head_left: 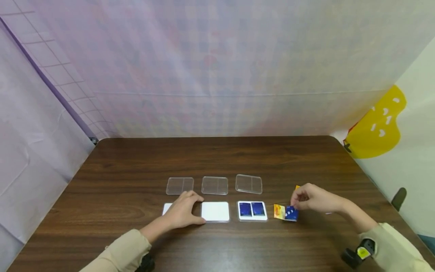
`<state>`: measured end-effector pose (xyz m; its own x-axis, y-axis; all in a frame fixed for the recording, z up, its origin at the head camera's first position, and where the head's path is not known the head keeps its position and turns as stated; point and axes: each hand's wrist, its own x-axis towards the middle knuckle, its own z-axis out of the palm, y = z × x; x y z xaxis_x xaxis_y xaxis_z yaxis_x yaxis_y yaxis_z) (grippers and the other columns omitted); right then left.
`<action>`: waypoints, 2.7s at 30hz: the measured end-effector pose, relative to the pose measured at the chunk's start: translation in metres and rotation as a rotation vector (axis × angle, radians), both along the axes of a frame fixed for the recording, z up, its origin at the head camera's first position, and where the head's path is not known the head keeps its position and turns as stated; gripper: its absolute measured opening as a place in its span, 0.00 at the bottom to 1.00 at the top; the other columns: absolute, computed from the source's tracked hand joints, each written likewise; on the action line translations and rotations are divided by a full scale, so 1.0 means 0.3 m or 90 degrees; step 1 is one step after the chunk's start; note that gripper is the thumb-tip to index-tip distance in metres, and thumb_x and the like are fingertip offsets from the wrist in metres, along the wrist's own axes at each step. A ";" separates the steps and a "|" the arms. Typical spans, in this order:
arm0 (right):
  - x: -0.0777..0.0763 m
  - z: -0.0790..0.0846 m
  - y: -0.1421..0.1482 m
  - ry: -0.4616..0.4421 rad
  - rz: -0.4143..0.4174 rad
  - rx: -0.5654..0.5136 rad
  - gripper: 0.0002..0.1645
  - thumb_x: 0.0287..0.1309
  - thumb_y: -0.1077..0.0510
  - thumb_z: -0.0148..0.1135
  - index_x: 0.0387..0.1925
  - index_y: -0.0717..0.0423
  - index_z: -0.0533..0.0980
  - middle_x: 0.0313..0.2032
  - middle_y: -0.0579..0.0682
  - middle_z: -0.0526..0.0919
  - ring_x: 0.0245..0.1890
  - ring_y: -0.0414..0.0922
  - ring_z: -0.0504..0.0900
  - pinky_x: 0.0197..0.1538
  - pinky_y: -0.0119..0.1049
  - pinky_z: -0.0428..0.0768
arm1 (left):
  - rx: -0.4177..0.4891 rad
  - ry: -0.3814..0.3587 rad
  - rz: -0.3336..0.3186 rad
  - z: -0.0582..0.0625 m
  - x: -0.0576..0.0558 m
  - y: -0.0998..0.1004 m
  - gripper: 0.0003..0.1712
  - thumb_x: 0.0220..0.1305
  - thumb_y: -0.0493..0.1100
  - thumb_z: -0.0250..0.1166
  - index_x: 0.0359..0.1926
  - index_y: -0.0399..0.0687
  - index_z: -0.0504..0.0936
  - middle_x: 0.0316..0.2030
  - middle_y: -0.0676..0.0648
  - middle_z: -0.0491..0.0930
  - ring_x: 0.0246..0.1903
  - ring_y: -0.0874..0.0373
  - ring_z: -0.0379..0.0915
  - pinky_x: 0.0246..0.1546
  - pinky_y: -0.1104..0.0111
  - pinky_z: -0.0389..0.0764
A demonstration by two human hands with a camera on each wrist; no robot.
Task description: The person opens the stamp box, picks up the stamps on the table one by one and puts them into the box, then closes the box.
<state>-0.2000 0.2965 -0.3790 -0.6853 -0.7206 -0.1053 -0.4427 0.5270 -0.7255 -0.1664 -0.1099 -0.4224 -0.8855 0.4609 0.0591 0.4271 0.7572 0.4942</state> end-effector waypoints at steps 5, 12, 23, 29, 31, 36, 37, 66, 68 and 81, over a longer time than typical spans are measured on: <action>-0.019 0.022 -0.071 0.006 0.018 -0.008 0.03 0.55 0.63 0.58 0.28 0.54 0.77 0.26 0.44 0.80 0.27 0.35 0.75 0.30 0.31 0.76 | -0.001 0.004 -0.003 -0.003 -0.001 0.000 0.35 0.39 0.52 0.73 0.48 0.37 0.76 0.43 0.45 0.74 0.45 0.51 0.67 0.48 0.57 0.71; -0.041 0.031 -0.180 -0.030 0.023 -0.025 0.03 0.52 0.66 0.58 0.28 0.58 0.78 0.25 0.46 0.79 0.25 0.34 0.74 0.28 0.29 0.75 | -0.003 0.002 -0.002 -0.006 -0.003 0.001 0.35 0.40 0.53 0.73 0.48 0.38 0.76 0.43 0.45 0.74 0.45 0.51 0.67 0.48 0.57 0.71; -0.067 0.015 -0.353 -0.083 0.001 -0.027 0.05 0.54 0.67 0.57 0.29 0.58 0.78 0.28 0.49 0.79 0.28 0.41 0.75 0.34 0.33 0.77 | -0.003 0.009 -0.005 -0.011 -0.002 -0.004 0.35 0.39 0.53 0.73 0.48 0.38 0.76 0.43 0.45 0.74 0.45 0.51 0.67 0.49 0.58 0.71; -0.080 -0.008 -0.446 -0.113 -0.007 -0.046 0.05 0.53 0.68 0.57 0.29 0.60 0.78 0.27 0.49 0.80 0.28 0.40 0.75 0.34 0.33 0.77 | 0.004 0.010 -0.015 -0.010 0.002 -0.006 0.34 0.39 0.50 0.74 0.47 0.38 0.76 0.43 0.44 0.74 0.45 0.50 0.67 0.48 0.56 0.71; -0.083 -0.015 -0.479 -0.098 0.013 -0.048 0.05 0.52 0.68 0.57 0.28 0.60 0.78 0.27 0.47 0.80 0.27 0.39 0.75 0.33 0.31 0.76 | 0.004 0.011 -0.015 -0.012 0.002 -0.007 0.33 0.39 0.50 0.74 0.47 0.38 0.76 0.43 0.45 0.74 0.45 0.51 0.67 0.49 0.57 0.71; -0.085 -0.037 -0.559 -0.086 0.046 -0.070 0.05 0.48 0.70 0.58 0.28 0.64 0.79 0.24 0.46 0.80 0.24 0.36 0.74 0.28 0.27 0.74 | 0.007 0.021 -0.014 -0.019 -0.001 -0.009 0.33 0.38 0.51 0.74 0.46 0.39 0.77 0.42 0.45 0.74 0.44 0.51 0.67 0.48 0.58 0.71; -0.085 -0.044 -0.574 -0.092 0.045 -0.075 0.05 0.47 0.71 0.58 0.28 0.64 0.78 0.23 0.46 0.80 0.23 0.35 0.73 0.26 0.26 0.73 | 0.008 0.023 -0.014 -0.020 -0.001 -0.009 0.33 0.37 0.50 0.74 0.45 0.39 0.77 0.42 0.45 0.74 0.44 0.51 0.67 0.48 0.58 0.71; -0.032 -0.141 -0.735 0.177 -0.067 -0.013 0.05 0.40 0.68 0.62 0.22 0.56 0.80 0.17 0.41 0.78 0.18 0.30 0.69 0.24 0.24 0.70 | 0.024 0.036 -0.014 -0.020 0.000 -0.005 0.32 0.36 0.50 0.74 0.44 0.39 0.78 0.41 0.46 0.75 0.43 0.52 0.67 0.47 0.58 0.71; -0.031 -0.144 -0.735 0.192 -0.068 -0.011 0.06 0.40 0.68 0.61 0.22 0.56 0.80 0.17 0.41 0.77 0.18 0.31 0.69 0.24 0.24 0.69 | 0.024 0.038 -0.016 -0.021 0.000 -0.005 0.32 0.36 0.50 0.74 0.44 0.39 0.78 0.41 0.46 0.75 0.43 0.52 0.67 0.47 0.58 0.71; -0.021 -0.152 -0.740 0.207 -0.092 0.001 0.06 0.39 0.68 0.61 0.22 0.55 0.80 0.18 0.41 0.78 0.19 0.32 0.70 0.25 0.26 0.70 | 0.028 0.034 -0.016 -0.022 0.001 -0.004 0.32 0.36 0.50 0.74 0.44 0.38 0.78 0.41 0.46 0.75 0.42 0.52 0.67 0.47 0.58 0.71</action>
